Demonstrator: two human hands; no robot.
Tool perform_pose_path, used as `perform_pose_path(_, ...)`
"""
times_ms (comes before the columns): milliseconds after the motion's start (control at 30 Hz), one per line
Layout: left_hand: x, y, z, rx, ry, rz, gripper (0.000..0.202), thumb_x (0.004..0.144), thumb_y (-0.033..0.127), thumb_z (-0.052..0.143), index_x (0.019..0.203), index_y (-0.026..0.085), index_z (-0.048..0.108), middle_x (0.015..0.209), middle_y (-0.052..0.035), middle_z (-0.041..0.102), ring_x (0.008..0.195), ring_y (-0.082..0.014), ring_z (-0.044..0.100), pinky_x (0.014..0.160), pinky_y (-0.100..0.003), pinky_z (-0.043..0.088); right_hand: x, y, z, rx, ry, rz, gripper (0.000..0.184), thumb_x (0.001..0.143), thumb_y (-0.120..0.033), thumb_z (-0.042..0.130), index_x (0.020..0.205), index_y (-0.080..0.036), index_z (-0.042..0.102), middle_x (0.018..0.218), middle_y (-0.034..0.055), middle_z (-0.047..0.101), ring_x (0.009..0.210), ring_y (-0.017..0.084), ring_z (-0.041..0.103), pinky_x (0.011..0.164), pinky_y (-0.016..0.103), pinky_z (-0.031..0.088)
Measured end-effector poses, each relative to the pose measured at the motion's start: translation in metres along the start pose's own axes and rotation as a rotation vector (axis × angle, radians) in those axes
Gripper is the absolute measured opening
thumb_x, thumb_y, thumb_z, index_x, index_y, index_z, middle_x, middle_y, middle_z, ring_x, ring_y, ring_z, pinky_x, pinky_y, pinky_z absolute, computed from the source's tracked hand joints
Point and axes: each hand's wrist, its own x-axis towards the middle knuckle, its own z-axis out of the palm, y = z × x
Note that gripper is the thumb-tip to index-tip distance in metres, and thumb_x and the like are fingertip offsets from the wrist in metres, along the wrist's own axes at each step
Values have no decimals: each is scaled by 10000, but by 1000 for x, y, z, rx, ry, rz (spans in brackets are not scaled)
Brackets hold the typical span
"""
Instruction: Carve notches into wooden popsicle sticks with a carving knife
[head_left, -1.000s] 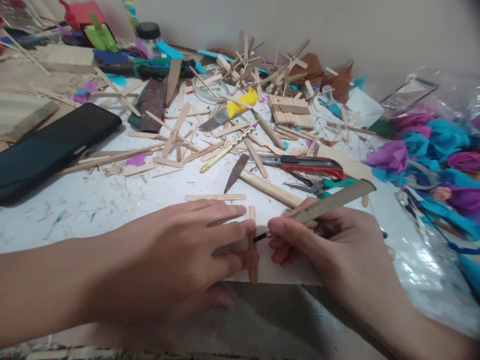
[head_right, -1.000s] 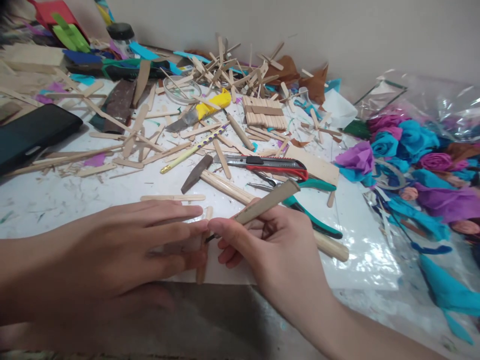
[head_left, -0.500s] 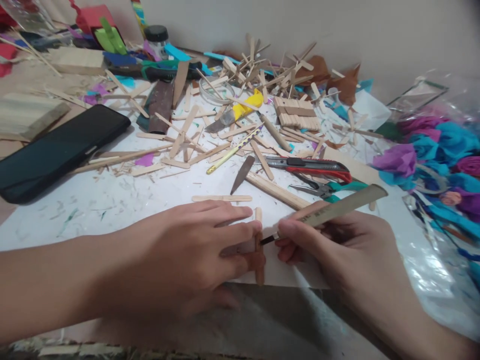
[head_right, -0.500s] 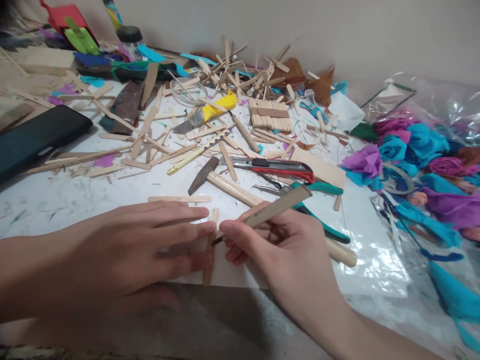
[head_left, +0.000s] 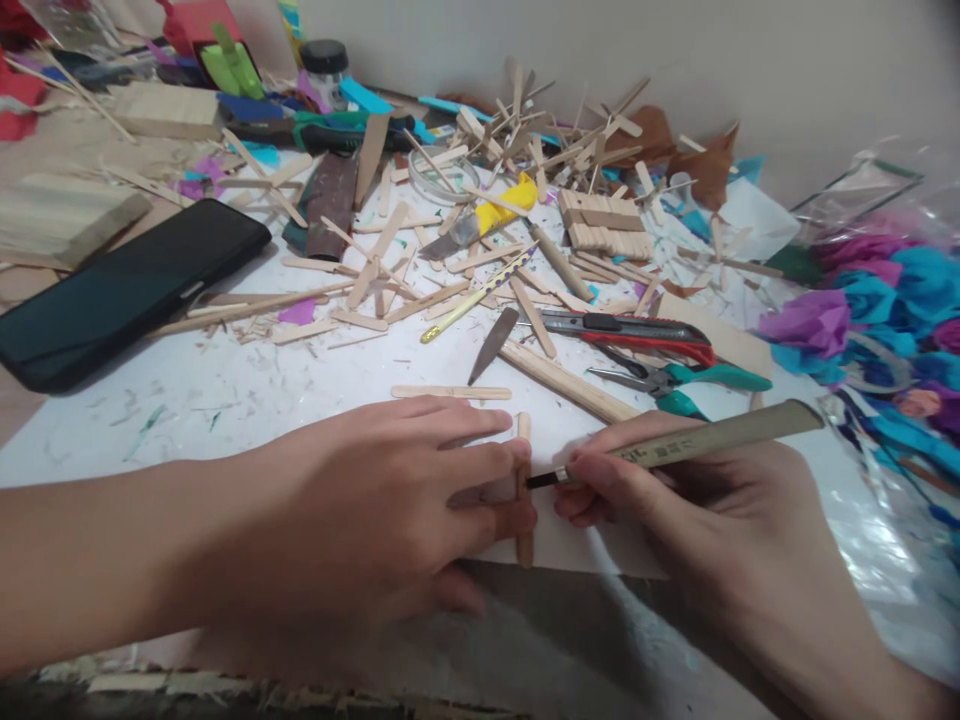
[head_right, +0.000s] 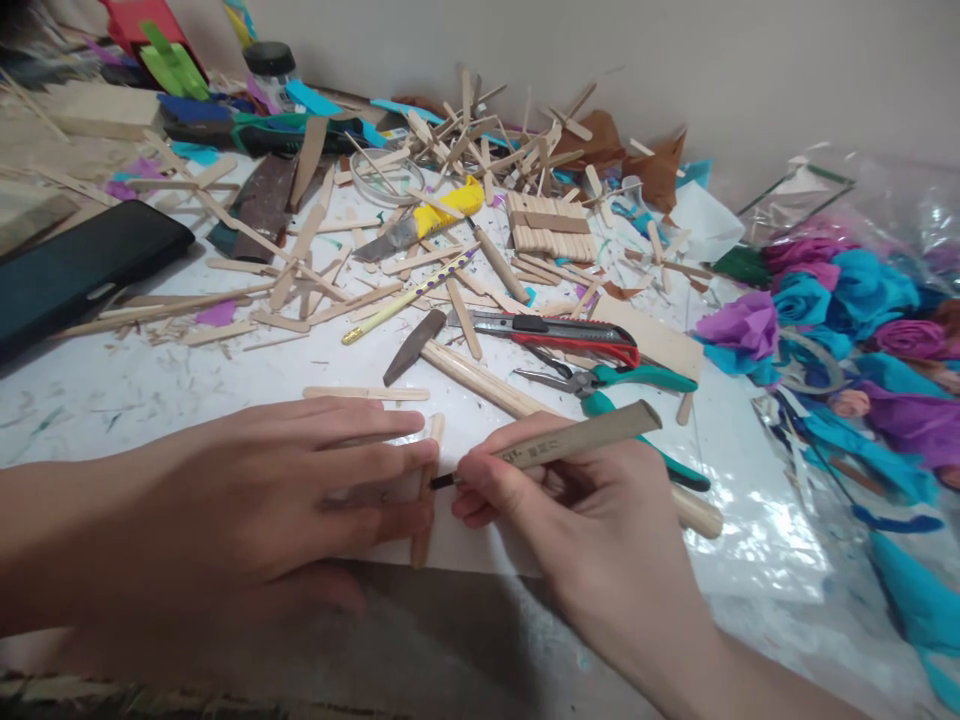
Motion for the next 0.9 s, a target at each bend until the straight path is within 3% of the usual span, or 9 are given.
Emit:
perform_pose_path(367, -1, 0, 1, -14, 3, -1, 408, 1183, 542, 604, 1406, 218, 714, 1528, -92, 726, 1457, -300, 651, 1312, -495, 492, 2, 3, 0, 41, 11, -55, 183, 977, -392, 926, 853, -263, 889, 712, 36, 853, 603, 161, 827, 586, 144, 649)
perform_pose_path(533, -1, 1, 1, -14, 16, -16, 358, 1170, 487, 645, 1355, 200, 749, 1510, -121, 725, 1460, -303, 646, 1335, -465, 477, 5, -1, -2, 80, 27, -6, 204, 945, -433, 959, 908, -249, 881, 741, 53, 865, 625, 142, 827, 599, 118, 623)
perform_pose_path(700, -1, 5, 2, 18, 33, -17, 299, 1167, 451, 660, 1266, 187, 760, 1468, -129, 741, 1419, -323, 673, 1285, -488, 528, 4, 7, -5, 214, -16, 9, 237, 1004, -465, 900, 919, -247, 866, 670, 18, 792, 572, 126, 752, 563, 167, 586)
perform_pose_path(900, -1, 17, 0, 78, 80, 18, 210, 1164, 182, 591, 1134, 158, 798, 1291, -97, 828, 1207, -287, 767, 1028, -434, 637, 3, 9, -3, 222, 89, 8, 242, 926, -475, 969, 901, -258, 864, 629, -1, 713, 521, 109, 592, 469, 197, 428)
